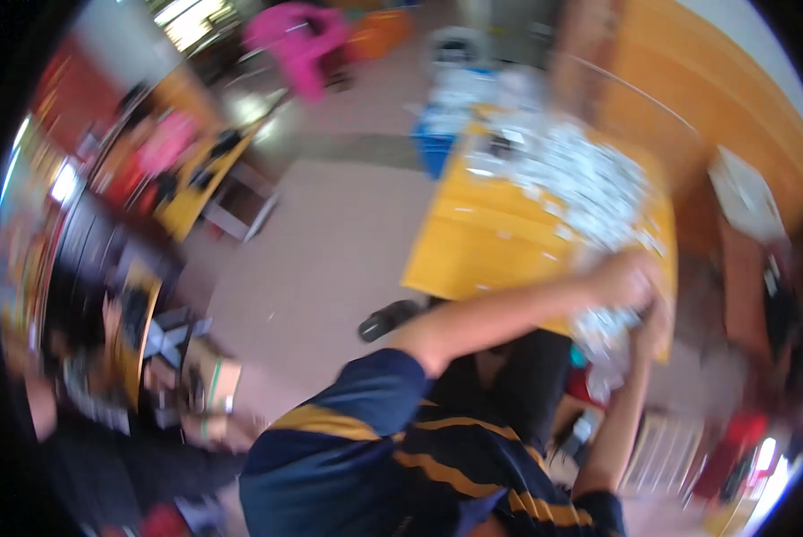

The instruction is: The person sorts small white plastic battery or electronic components by hand into plastic bags and plastic containers.

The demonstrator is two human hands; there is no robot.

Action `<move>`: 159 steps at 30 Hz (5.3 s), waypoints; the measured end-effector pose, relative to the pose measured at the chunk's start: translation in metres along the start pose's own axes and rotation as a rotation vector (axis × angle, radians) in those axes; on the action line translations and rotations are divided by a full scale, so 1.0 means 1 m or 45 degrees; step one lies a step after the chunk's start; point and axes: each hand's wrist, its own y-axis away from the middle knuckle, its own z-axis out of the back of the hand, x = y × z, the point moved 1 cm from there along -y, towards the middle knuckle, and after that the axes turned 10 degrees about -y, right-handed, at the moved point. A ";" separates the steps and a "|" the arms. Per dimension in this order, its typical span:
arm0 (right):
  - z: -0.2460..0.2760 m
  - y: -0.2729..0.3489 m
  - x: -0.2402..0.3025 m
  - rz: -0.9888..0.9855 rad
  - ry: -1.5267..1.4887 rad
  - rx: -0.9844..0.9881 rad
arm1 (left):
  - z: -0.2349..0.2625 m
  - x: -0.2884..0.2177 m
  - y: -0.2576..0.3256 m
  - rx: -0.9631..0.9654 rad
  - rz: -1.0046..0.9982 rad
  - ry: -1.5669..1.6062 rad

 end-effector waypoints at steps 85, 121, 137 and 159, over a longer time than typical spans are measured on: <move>0.000 -0.002 0.017 -0.678 -0.985 -0.053 | 0.164 0.116 0.148 -0.304 0.293 -0.464; 0.006 -0.009 0.032 -0.705 -0.904 -0.108 | 0.129 0.114 0.109 -0.088 0.327 -1.039; 0.011 -0.007 0.038 -0.708 -0.882 -0.097 | 0.037 0.001 0.008 0.284 0.340 0.066; 0.061 -0.042 0.070 -0.242 -0.420 0.108 | 0.059 -0.007 0.007 0.986 0.323 -1.207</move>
